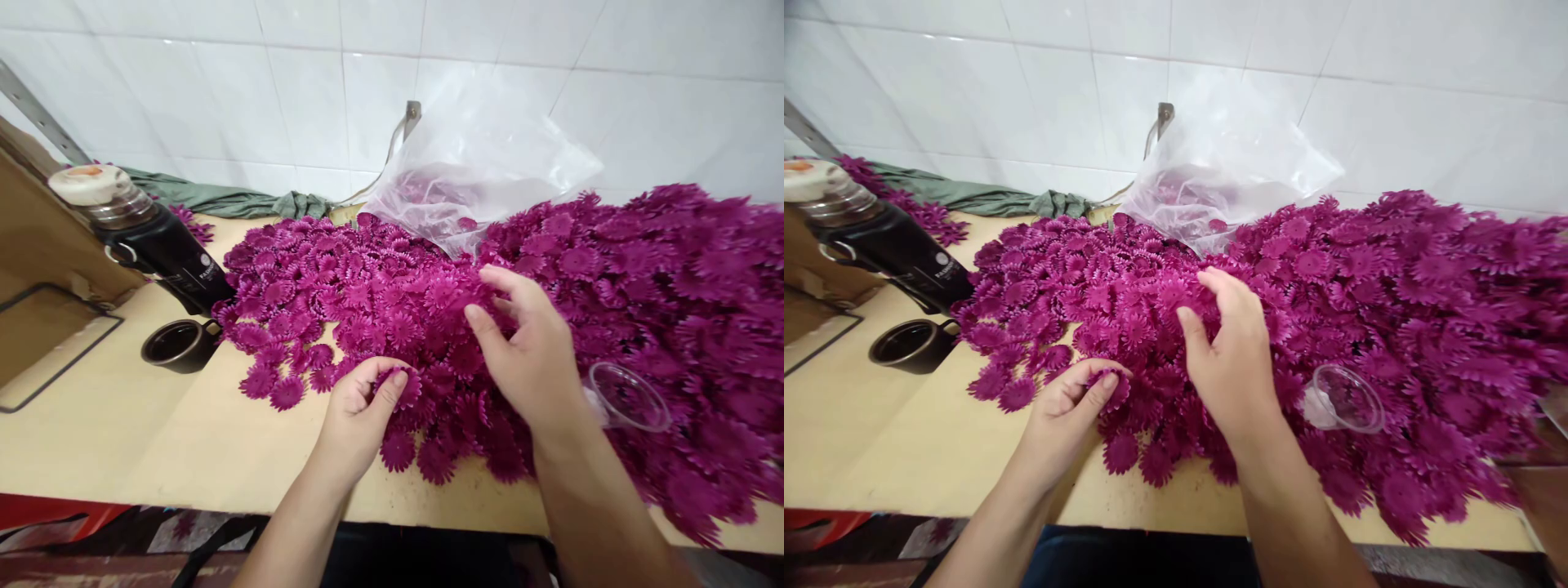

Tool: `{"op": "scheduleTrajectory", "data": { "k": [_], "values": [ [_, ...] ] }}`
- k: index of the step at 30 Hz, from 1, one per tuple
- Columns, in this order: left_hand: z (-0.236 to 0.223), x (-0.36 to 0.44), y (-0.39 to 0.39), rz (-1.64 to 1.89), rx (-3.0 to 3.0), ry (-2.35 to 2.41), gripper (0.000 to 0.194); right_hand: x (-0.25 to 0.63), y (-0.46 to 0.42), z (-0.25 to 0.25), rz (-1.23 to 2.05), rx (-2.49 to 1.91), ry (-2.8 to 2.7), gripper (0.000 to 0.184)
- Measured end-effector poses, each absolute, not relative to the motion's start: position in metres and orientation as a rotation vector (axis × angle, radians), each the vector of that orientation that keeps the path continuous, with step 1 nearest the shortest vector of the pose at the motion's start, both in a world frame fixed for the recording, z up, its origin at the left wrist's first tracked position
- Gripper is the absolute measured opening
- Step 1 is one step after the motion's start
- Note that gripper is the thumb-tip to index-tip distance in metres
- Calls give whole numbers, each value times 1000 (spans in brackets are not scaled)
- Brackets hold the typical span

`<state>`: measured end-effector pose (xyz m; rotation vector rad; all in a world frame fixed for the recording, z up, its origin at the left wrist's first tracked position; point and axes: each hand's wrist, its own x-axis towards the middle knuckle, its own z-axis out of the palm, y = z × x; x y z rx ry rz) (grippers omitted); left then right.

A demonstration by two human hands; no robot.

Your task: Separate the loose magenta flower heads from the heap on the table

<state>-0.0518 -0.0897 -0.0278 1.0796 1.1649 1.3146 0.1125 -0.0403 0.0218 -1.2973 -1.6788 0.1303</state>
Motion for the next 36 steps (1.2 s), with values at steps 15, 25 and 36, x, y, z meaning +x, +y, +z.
{"op": "scheduleTrajectory", "data": {
  "k": [15,25,36],
  "values": [
    [-33,-48,-89,1372,1053,1063,48,81,-76,7,1033,-1169,-1810,6],
    [-29,-49,-89,1453,1101,1076,40,65,-78,7,606,-1198,-1719,10],
    [-36,-57,-109,1588,915,1075,40,103,-35,24,113,-1311,-1227,10]
  ]
}}
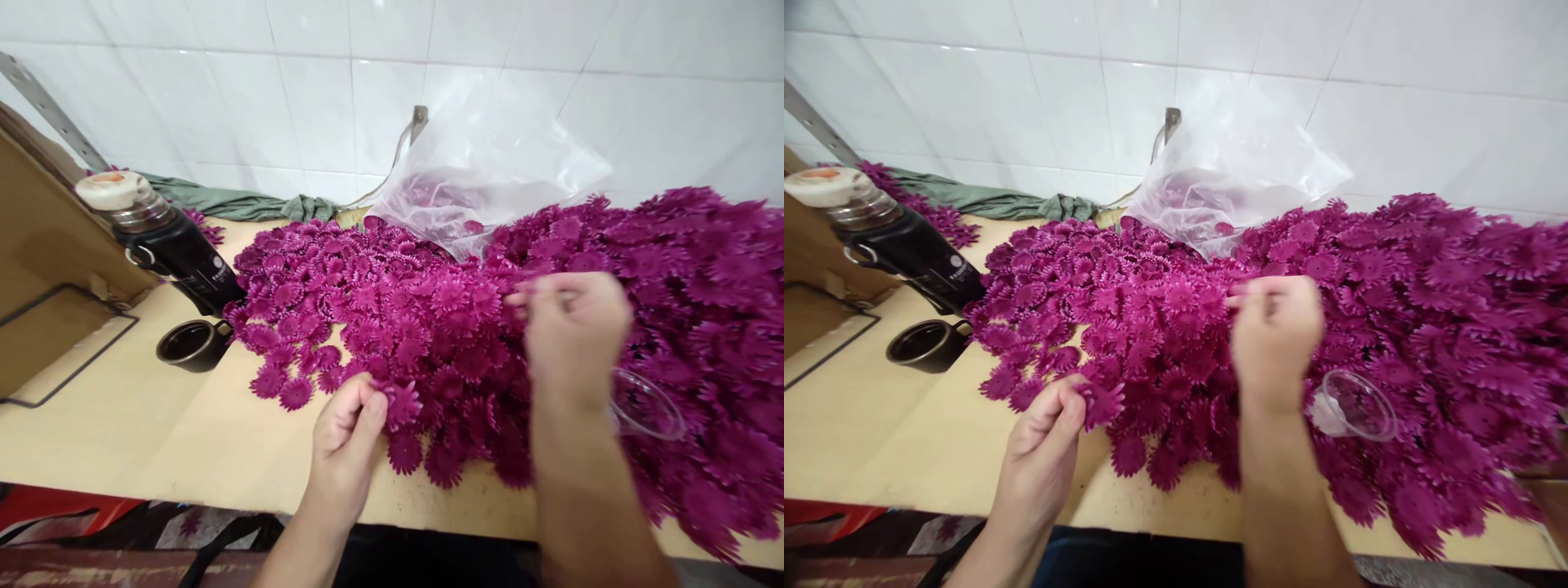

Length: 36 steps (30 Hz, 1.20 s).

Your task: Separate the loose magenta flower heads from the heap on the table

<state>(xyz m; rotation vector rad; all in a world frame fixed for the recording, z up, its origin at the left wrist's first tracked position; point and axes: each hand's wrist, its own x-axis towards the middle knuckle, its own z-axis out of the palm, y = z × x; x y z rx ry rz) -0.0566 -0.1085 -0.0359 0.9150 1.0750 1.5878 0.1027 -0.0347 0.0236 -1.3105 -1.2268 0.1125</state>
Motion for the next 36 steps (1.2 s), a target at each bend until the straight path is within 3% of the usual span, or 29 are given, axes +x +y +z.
{"op": "scheduleTrajectory", "data": {
  "k": [2,7,13,17,20,24,30,36],
  "values": [
    [-39,-62,-110,1514,857,1096,39,118,-28,32,63,-1288,-1198,4],
    [-30,-60,-98,1467,842,1001,35,104,-50,30,138,-1217,-1794,22],
    [-26,-51,-95,1398,820,1015,37,79,-76,9,812,-1157,-1971,20],
    [-27,-51,-97,1378,972,977,31,79,-76,8,916,-1141,-1907,13],
    [-29,-53,-93,1435,1060,991,24,83,-75,9,1041,-1041,-1894,19],
    [-36,-61,-89,1465,954,1028,31,88,-78,9,1260,-975,-1821,30],
    [-34,-59,-89,1371,980,1059,40,80,-81,7,1144,-1047,-1821,25],
    [-33,-50,-88,1352,889,1059,46,77,-78,5,1154,-1082,-1778,6]
  ]
}}
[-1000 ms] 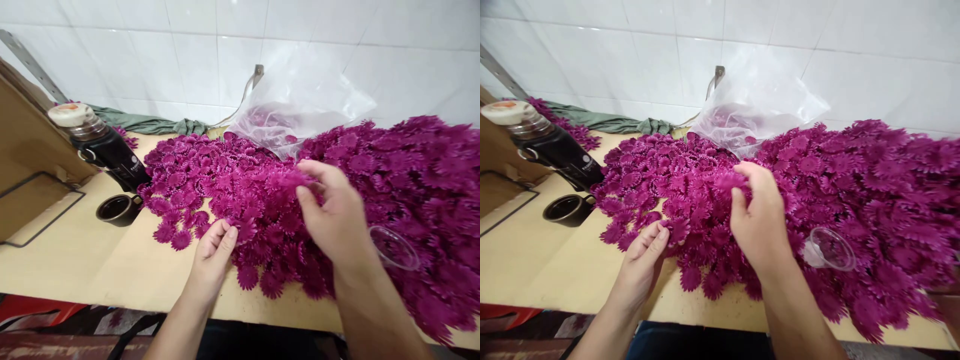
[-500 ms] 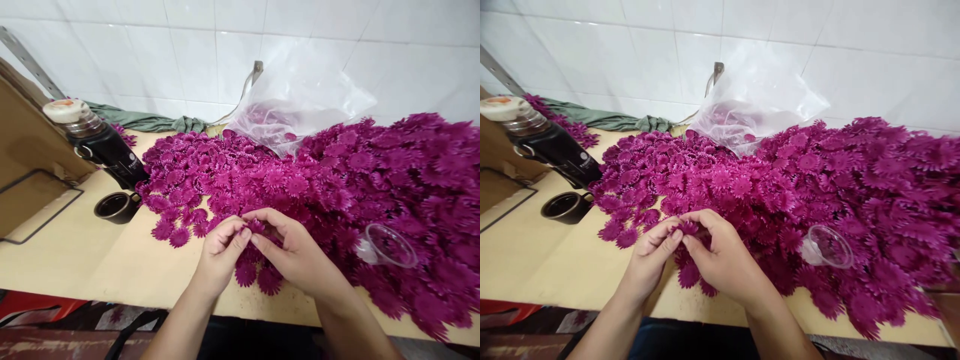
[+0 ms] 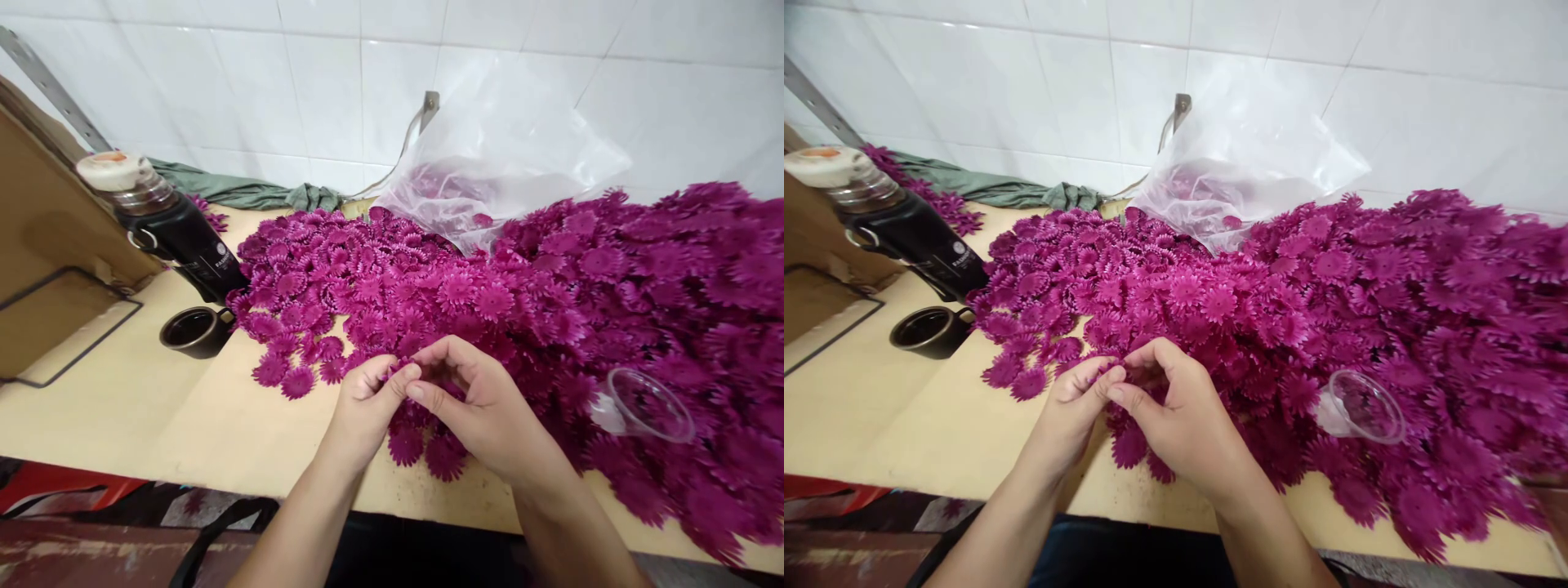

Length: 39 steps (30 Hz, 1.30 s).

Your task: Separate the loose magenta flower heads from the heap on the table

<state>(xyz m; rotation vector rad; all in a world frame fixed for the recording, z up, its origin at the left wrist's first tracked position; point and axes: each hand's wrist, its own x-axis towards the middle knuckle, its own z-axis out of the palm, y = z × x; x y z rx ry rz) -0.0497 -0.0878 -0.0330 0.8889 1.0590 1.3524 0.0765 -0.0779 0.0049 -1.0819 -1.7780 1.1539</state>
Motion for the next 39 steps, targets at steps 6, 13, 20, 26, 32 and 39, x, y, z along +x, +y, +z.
{"op": "scheduleTrajectory", "data": {
  "k": [6,13,20,26,32,39],
  "values": [
    [-34,-48,-89,1422,808,1009,42,73,-77,0,932,-1204,-1794,11],
    [-31,-54,-91,1380,1061,1033,30,68,-80,-2,610,-1192,-1900,13],
    [-33,-60,-106,1430,1110,988,18,106,-43,21,-103,-1321,-1474,13],
    [-31,-61,-101,1513,815,870,12,117,-34,37,15,-1391,-1720,27],
    [-27,-54,-95,1466,778,807,8,81,-74,20,561,-1148,-1998,22],
    [-30,-51,-91,1484,725,949,19,73,-75,5,751,-1146,-1971,20]
  ]
}}
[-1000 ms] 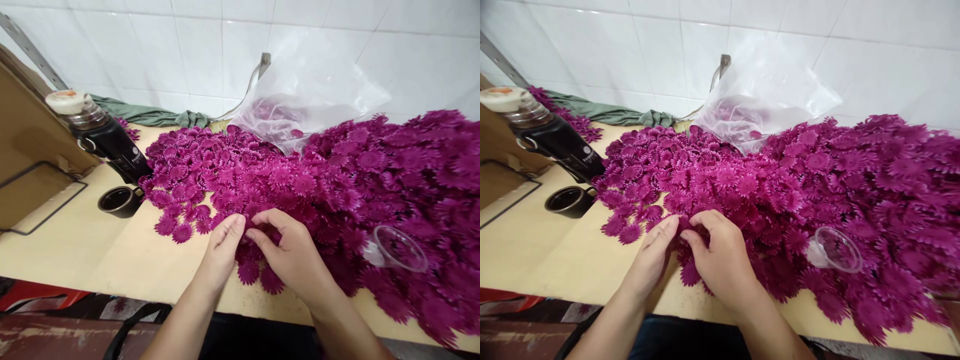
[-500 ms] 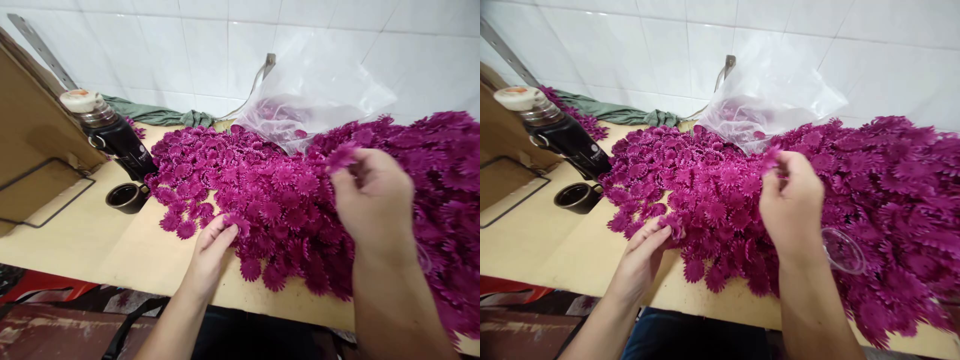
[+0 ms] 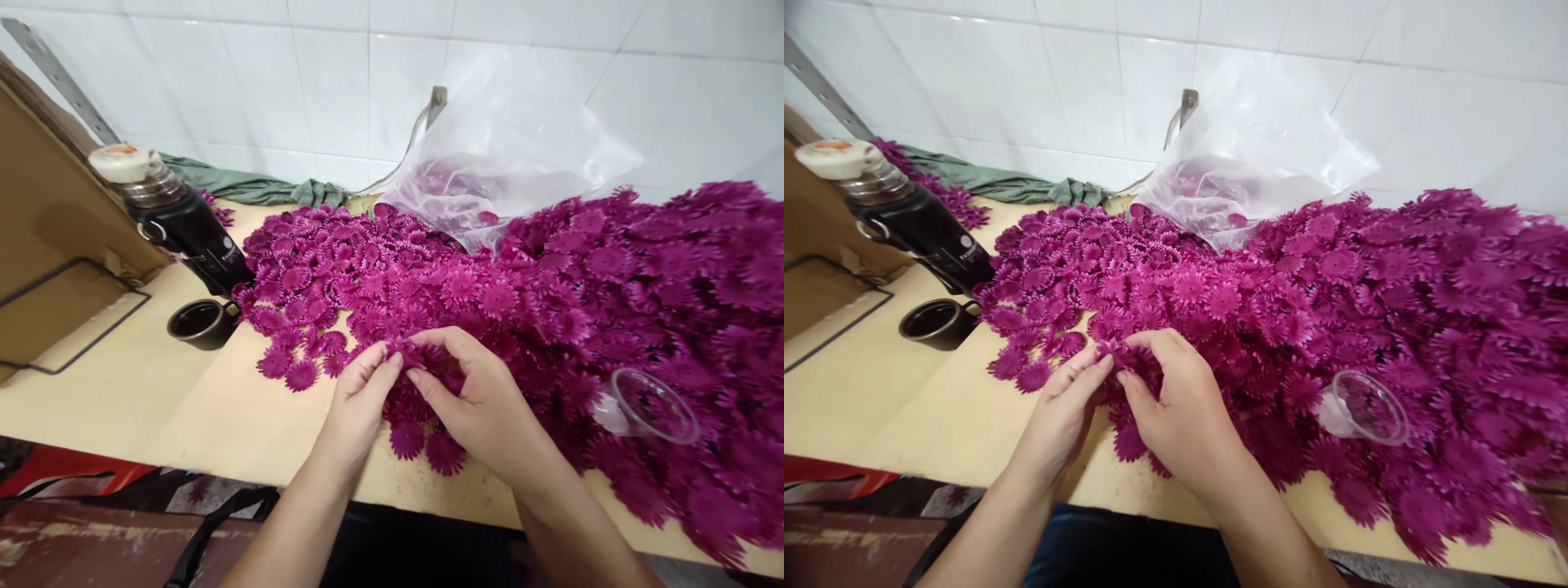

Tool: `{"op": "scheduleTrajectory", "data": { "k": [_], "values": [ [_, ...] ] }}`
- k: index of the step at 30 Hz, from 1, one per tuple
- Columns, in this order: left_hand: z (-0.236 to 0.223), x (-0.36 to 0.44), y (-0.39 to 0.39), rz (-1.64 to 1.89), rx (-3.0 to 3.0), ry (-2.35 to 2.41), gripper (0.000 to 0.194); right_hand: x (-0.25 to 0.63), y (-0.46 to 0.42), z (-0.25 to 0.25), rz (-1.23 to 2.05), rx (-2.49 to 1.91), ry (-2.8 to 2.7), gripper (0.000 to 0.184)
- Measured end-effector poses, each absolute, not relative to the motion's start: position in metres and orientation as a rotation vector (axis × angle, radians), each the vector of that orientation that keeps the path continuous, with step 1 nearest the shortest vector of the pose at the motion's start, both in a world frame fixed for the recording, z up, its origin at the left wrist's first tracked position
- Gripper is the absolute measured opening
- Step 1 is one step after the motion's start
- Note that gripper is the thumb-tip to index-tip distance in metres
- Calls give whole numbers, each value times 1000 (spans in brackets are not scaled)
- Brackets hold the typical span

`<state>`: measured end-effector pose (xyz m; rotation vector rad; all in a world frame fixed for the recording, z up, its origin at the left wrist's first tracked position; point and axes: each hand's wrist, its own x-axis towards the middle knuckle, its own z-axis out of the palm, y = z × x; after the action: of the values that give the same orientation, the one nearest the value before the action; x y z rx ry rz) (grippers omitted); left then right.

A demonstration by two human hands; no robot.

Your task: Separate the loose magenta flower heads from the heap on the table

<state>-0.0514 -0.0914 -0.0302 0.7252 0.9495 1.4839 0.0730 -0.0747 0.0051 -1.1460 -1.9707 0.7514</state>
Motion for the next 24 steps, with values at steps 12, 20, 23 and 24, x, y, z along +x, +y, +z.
{"op": "scheduleTrajectory", "data": {
  "k": [12,20,23,24],
  "values": [
    [-33,-55,-85,1439,744,1063,48,66,-73,-1,993,-1047,-1870,14],
    [-28,-53,-92,1424,976,1007,53,74,-63,5,787,-1130,-1714,8],
    [-27,-55,-95,1441,1099,1074,50,94,-47,10,482,-1233,-1444,5],
    [-27,-56,-95,1429,1140,1122,47,99,-44,11,486,-1234,-1362,3]
  ]
}}
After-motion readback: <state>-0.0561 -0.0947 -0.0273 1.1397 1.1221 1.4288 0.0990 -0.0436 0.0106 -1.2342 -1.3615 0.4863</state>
